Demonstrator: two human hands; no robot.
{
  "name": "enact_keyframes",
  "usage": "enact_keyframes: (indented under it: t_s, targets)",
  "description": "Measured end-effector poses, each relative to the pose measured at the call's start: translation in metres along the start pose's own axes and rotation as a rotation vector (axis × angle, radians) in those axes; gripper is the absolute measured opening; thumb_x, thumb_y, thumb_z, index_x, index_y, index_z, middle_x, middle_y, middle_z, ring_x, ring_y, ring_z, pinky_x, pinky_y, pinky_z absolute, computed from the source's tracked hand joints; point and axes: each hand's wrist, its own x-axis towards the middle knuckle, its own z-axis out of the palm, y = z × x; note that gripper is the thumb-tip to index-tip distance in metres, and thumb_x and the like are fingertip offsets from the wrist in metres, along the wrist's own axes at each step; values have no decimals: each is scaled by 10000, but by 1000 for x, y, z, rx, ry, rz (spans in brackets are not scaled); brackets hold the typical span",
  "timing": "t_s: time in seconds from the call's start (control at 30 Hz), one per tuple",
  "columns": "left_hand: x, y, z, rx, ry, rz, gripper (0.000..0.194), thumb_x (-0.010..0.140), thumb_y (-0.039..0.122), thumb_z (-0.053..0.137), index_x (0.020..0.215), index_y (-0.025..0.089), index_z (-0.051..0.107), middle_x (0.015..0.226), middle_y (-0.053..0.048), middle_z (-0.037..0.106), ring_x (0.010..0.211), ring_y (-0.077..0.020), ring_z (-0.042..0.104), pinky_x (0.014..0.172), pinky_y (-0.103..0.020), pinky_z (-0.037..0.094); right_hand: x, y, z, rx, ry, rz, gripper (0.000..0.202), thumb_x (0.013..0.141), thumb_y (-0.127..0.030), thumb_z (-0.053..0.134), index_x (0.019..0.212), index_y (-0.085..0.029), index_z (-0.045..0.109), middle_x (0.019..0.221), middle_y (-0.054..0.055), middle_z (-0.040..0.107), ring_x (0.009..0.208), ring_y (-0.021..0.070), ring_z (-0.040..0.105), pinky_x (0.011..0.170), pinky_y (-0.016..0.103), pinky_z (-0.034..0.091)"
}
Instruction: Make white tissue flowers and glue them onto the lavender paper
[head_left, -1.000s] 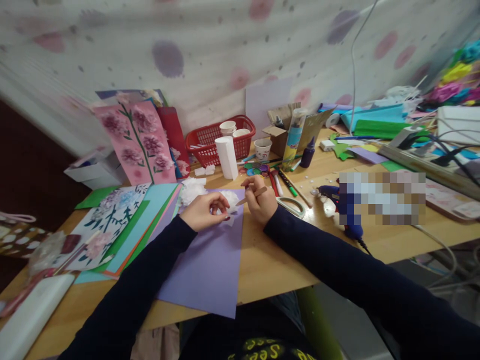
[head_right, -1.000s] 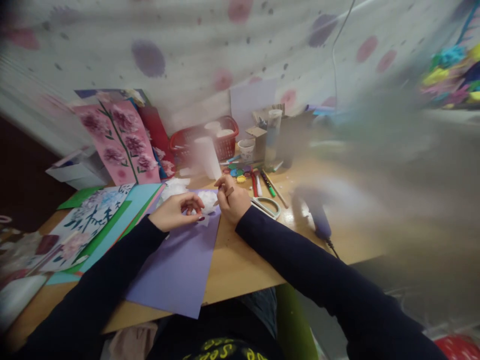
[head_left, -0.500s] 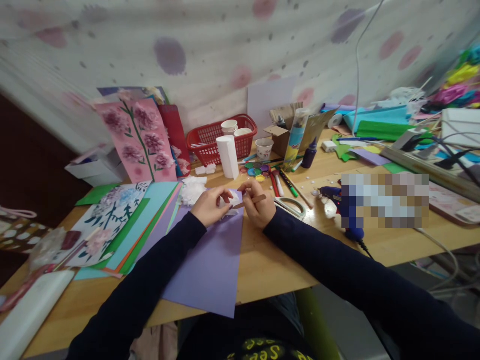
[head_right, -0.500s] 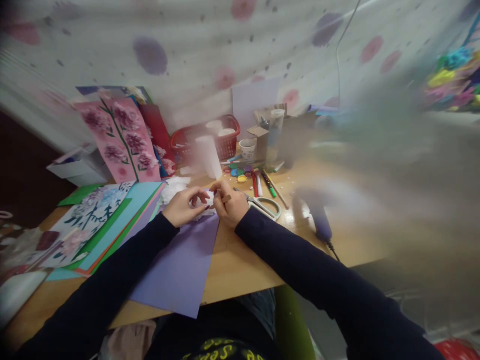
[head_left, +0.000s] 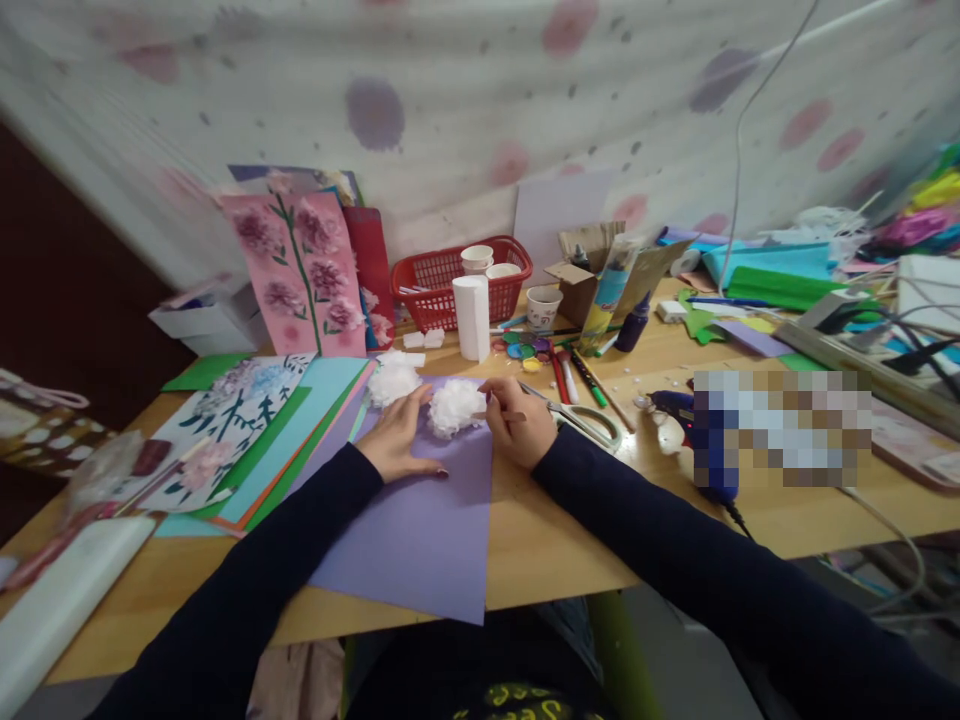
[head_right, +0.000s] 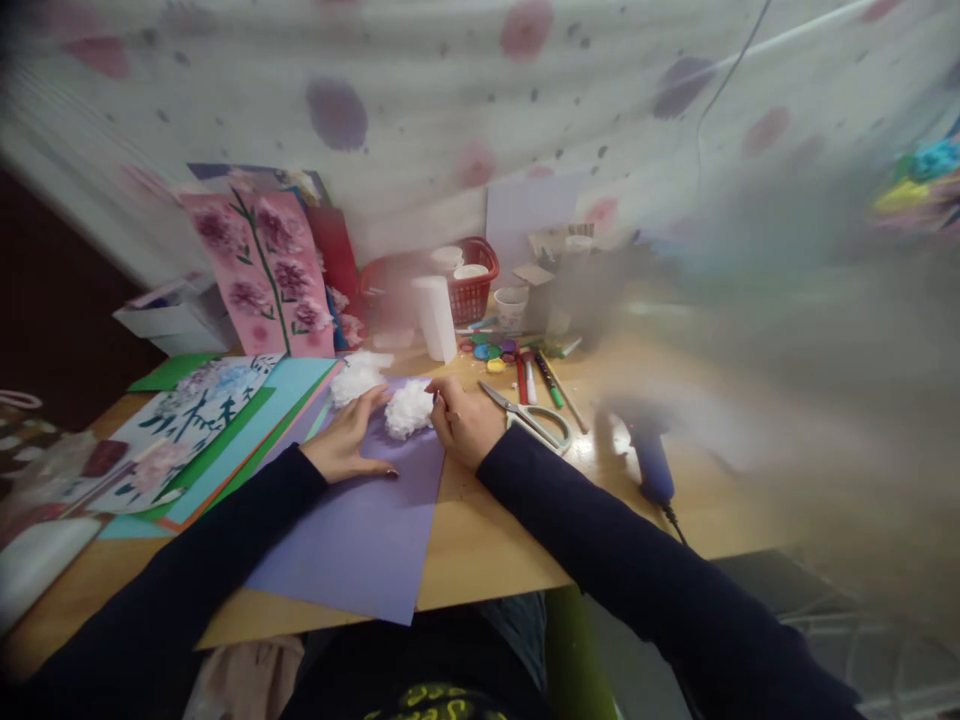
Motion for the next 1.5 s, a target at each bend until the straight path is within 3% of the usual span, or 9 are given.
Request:
enact_keyframes:
  t_s: [0.17, 0.37, 0.57, 0.73, 1.03, 1.5]
  targets:
    - [3, 2, -2, 82, -63, -66, 1282, 493, 600, 777, 1452, 162, 47, 1395, -255, 436, 1364, -416, 276, 1088, -616, 49, -1, 0, 4, -17, -46, 16, 176, 872, -183, 399, 1017, -188, 498, 634, 5, 571, 536, 154, 551, 546, 250, 387]
    - [3, 1, -1, 74, -64, -53, 1258, 545, 608, 741, 1459, 128, 23, 1396, -275, 429, 1357, -373, 323, 1099, -579, 8, 3, 2, 6, 187, -64, 130, 140, 871, -183, 396, 1002, -200, 445, 583, -55, 465, 486, 125, 484, 521, 235, 368]
    - [3, 2, 0, 56, -41, -58, 1266, 511, 593, 767, 1459, 154, 52, 1376, -270, 460, 1353, -386, 320, 1082, -606, 17, 6, 6, 5, 570, 175, 343, 116, 860, -237, 424, 972, -208, 425, 525, -101, 414, 379, 93, 394, 410, 208, 320]
    - [4, 2, -1, 28, -82, -83, 1273, 484, 594, 777, 1449, 130, 88, 1393, -285, 430, 1353, -402, 308, 1077, -626, 9, 8, 5, 0, 688, 290, 402, 101, 819, -240, 469, 914, -211, 447, 484, -112, 413, 328, 75, 336, 354, 195, 271]
    - [2, -8, -3, -34, -107, -19, 1245, 449, 618, 785, 1440, 179, 174, 1417, -227, 433, 1365, -408, 268, 1080, -626, -34, 7, 4, 2, 723, 217, 367, 92, 795, -221, 492, 885, -204, 483, 455, -110, 420, 316, 70, 341, 329, 188, 246]
    - [2, 3, -4, -103, -144, -4, 1338, 414, 620, 809, 1473, 183, 118, 1446, -182, 416, 1385, -389, 223, 1079, -627, -116, 5, -8, -7, 722, 295, 253, 61, 786, -211, 547, 846, -205, 535, 449, -78, 477, 292, 79, 386, 284, 175, 289]
